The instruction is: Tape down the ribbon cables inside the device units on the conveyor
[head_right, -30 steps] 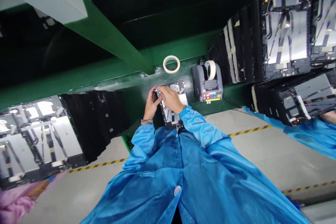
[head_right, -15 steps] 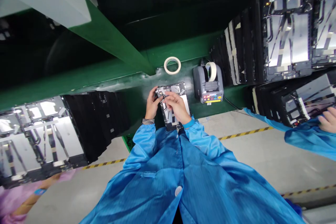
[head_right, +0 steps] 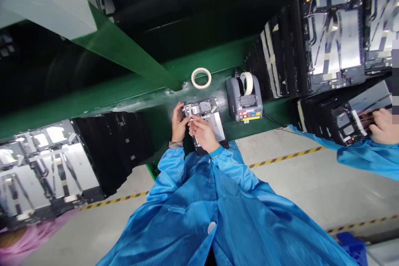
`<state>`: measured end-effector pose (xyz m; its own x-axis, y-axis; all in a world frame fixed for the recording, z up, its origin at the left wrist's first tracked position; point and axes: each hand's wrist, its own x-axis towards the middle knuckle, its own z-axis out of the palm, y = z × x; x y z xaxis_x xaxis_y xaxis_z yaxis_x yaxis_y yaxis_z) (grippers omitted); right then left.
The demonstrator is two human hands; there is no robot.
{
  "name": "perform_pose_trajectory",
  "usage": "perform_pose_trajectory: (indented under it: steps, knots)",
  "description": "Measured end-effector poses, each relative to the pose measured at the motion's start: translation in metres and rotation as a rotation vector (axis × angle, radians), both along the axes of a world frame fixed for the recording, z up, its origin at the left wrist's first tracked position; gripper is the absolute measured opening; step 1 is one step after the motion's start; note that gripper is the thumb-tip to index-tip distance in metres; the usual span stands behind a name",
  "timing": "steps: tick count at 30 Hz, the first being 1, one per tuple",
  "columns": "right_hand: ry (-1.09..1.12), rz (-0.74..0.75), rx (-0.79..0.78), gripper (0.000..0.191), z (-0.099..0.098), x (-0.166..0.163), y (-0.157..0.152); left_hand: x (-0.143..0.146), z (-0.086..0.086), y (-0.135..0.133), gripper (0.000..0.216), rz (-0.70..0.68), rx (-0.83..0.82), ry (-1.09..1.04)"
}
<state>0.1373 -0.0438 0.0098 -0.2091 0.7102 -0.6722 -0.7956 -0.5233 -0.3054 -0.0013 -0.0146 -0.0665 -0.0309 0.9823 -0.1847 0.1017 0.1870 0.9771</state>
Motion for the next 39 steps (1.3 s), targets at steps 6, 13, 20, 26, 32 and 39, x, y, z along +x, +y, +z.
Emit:
perform_pose_trajectory:
  steps: [6, 13, 20, 26, 32, 39]
  knots:
    - [0.061, -0.041, -0.036, 0.019, 0.003, 0.000, 0.003, -0.002, 0.003, 0.001, 0.040, -0.023, 0.047, 0.152]
    - [0.076, -0.053, -0.090, 0.019, 0.005, 0.000, 0.006, -0.004, 0.010, 0.000, 0.035, -0.069, 0.084, 0.242]
    - [0.124, -0.057, -0.137, 0.028, 0.006, 0.002, 0.012, -0.003, 0.014, 0.002, 0.038, -0.109, 0.155, 0.357]
    - [0.122, -0.007, -0.192, 0.024, 0.010, 0.009, 0.001, -0.005, 0.014, 0.000, 0.036, -0.112, 0.193, 0.428]
    - [-0.713, 0.280, 0.197, 0.037, 0.014, 0.021, -0.027, -0.006, 0.017, 0.001, 0.030, -0.130, 0.184, 0.436]
    - [-1.264, 0.737, 0.696, 0.044, -0.005, 0.040, 0.019, -0.011, 0.022, 0.003, 0.029, -0.157, 0.149, 0.439]
